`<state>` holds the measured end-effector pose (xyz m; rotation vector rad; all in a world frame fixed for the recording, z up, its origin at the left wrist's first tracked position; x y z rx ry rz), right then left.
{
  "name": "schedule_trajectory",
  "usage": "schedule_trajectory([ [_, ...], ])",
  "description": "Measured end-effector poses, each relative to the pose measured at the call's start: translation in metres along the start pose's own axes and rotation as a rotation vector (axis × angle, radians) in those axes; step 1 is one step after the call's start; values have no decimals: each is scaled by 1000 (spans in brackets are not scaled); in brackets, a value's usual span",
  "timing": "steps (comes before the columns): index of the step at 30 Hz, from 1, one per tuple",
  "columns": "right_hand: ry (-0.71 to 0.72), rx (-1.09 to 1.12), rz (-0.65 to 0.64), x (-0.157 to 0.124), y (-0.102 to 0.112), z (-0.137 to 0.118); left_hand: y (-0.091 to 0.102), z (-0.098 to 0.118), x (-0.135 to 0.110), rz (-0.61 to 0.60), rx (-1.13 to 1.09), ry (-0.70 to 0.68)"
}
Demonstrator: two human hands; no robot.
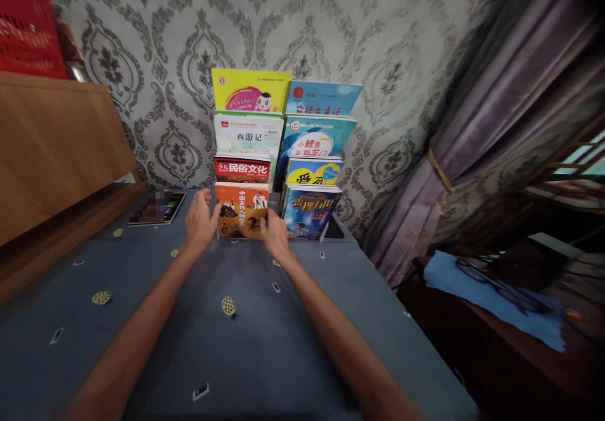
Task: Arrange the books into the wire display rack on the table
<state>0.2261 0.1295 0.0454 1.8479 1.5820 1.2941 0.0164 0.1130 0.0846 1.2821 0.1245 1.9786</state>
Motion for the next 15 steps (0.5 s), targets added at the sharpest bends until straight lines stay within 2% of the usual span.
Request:
schedule_trajectory([
  [3, 20, 23, -1, -2, -1, 0, 7, 27, -5, 40, 100, -142],
  [5, 34, 52, 9, -2, -2, 0, 1, 46, -12, -31, 125, -255],
  [8, 82, 96, 30, -3, -3, 2, -20, 68, -28, -205, 62, -378],
  [11, 112, 136, 82, -7, 2, 13, -43, 78, -40, -333, -52, -392],
  [15, 142, 282, 223, -23, 27, 44, -73, 86, -48, -438, -235, -342],
])
Point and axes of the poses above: each hand's wrist, its own x-axis towards the middle knuckle, its own y-axis out of the back of the hand, z = x × y, the point moved 7 cm from there along x, towards the middle knuckle, and after that the axes turned 5 degrees about y, right-handed, at the moved point
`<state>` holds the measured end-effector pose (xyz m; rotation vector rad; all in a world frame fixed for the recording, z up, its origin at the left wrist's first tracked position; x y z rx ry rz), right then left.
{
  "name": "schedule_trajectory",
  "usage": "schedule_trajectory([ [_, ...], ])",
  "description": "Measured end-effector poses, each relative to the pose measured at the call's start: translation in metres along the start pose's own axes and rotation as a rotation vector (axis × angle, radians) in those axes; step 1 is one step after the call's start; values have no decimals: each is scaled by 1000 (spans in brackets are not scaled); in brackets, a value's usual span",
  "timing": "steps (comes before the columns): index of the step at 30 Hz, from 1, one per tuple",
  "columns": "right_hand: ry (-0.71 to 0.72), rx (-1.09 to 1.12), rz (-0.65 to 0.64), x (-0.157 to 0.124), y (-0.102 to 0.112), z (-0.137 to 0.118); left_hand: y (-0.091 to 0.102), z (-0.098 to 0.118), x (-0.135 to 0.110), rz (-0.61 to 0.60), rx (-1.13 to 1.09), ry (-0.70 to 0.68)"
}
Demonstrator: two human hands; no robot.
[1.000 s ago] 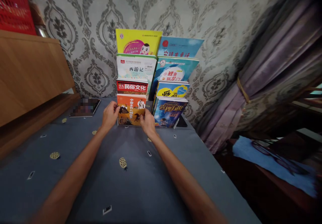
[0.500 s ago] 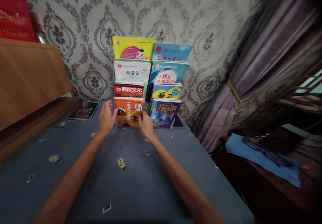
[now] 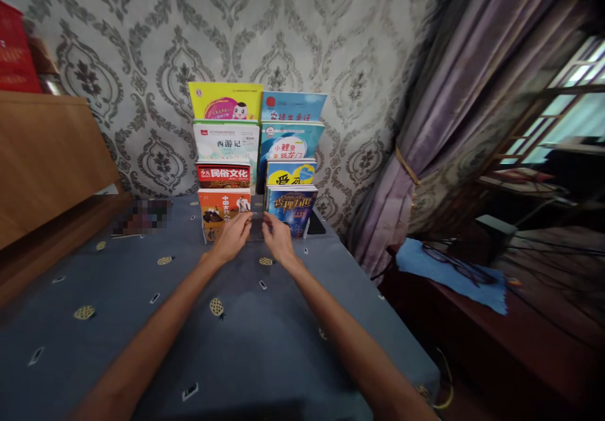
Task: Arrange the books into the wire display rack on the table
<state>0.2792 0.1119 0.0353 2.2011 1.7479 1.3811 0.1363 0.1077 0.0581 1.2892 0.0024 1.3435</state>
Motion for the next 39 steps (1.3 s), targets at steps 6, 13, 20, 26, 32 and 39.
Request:
schedule_trajectory([
  [6, -86, 94, 387, -22, 78, 46, -41, 1, 21, -95, -42, 193],
  [13, -241, 99, 441, -17, 82, 105, -56, 19, 34, -144, 167, 411],
  [20, -227, 173, 395, -15, 62, 123, -54, 27, 38, -229, 332, 482],
  [26, -202, 125, 410, -16, 64, 121, -53, 27, 42, -257, 359, 475],
  [32, -193, 94, 398, -17, 65, 112, -52, 28, 50, -266, 390, 459],
  [39, -203, 98, 416, -15, 69, 107, -51, 28, 51, -265, 407, 452],
])
Point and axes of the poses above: each hand's wrist, its own x-axis towards the middle knuckle, its own y-axis out of the back of the hand, z = x × y, the point moved 7 cm from there along x, towards the middle knuckle, and after that the axes turned 5 degrees about y, right-handed, at the moved point
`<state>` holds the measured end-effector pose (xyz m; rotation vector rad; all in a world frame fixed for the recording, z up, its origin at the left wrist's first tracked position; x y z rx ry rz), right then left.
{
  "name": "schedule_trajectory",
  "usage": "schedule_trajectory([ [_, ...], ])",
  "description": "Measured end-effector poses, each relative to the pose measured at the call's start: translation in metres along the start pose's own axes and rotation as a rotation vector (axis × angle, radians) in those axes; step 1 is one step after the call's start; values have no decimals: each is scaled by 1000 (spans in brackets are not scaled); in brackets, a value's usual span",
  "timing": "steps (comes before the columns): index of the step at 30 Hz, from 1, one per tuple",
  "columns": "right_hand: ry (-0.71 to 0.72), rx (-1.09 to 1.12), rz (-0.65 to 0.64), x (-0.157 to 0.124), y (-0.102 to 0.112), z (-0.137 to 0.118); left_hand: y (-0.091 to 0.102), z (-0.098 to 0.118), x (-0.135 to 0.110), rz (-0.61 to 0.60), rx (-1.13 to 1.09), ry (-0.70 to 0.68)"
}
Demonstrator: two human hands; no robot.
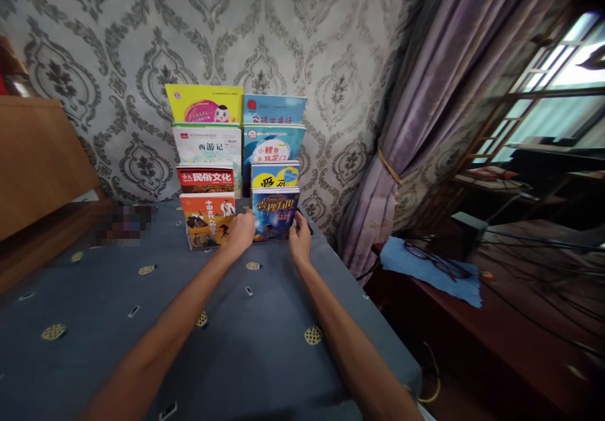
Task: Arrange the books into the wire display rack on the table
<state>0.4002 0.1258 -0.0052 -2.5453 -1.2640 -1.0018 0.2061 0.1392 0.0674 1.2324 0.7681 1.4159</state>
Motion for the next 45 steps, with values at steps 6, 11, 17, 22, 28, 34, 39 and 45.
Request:
schedule_trajectory([
  [6, -4, 58, -25, 4, -2, -2, 0, -1, 1, 9, 10, -3],
  [11, 3, 63, -6, 3, -2, -3, -2, -1, 3, 11, 16, -14],
  [17, 20, -2, -9, 1, -3, -2, -4, -3, 6, 16, 8, -23],
  [22, 17, 20, -26, 0, -5, -2, -2, -2, 4, 13, -14, -31],
  [28, -13, 156, -14, -7, -4, 3, -17, -16, -43, 21, -67, -112],
  [34, -105, 51, 68, -25, 7, 10, -52, -75, -118, -39, -103, -407],
  [39, -57, 105, -67, -55, -9, -19, -43, -157, -122, -10, -16, -325],
  [45, 83, 230, -603, -118, -77, -86, -13, -256, -81, 53, 198, -13],
])
Point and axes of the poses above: each hand's wrist, its own x-axis towards the middle knuckle, its own y-axis out of the back of the hand, z = x × y, the point moved 7 cm from there along x, towards the middle knuckle, and after that the axes turned 5 degrees about y, right-handed, at the moved point
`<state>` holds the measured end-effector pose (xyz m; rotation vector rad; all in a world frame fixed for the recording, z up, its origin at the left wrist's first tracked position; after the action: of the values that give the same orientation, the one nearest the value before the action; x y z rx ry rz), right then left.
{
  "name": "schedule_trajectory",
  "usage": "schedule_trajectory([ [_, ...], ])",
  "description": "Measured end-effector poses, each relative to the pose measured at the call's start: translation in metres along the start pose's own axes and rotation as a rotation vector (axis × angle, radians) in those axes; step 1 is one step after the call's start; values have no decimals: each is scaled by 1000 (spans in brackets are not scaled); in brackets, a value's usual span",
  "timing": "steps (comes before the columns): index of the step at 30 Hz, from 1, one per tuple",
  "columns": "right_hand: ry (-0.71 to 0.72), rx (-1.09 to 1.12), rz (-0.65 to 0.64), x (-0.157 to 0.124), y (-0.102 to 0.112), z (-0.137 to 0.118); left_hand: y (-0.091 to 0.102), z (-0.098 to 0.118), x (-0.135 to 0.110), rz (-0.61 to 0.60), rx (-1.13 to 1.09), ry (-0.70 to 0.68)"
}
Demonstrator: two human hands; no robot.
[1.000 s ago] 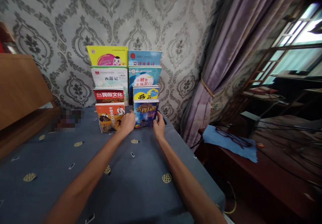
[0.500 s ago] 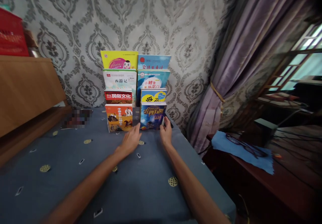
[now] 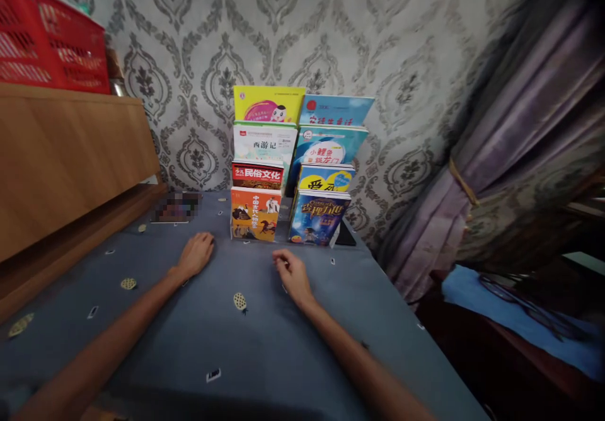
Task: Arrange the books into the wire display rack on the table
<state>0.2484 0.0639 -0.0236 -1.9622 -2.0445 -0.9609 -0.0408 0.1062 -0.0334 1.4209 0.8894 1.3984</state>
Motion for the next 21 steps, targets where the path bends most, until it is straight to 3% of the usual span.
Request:
schedule_trajectory([
  [4, 52, -33, -195, -6, -61, -23, 6, -55, 28, 47, 90, 211],
  [7, 97, -106, -304, -13, -88, -33, 2, -85, 45, 60, 129, 345],
  [14, 119, -154, -351, -17, -89, -37, -19, -118, 71, 19, 161, 488],
  [21, 152, -198, -376, -20, -92, -37, -16, -118, 76, -5, 209, 391],
])
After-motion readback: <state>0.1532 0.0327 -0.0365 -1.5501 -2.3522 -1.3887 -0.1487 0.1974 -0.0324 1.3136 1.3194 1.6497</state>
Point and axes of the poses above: each hand's wrist, its own x-axis towards the middle knuckle, its own y-axis out of the back of the hand, z = x × y, the point moved 7 cm from there along x, towards the middle knuckle, and after that the axes turned 5 degrees about y, right-handed, at the moved point
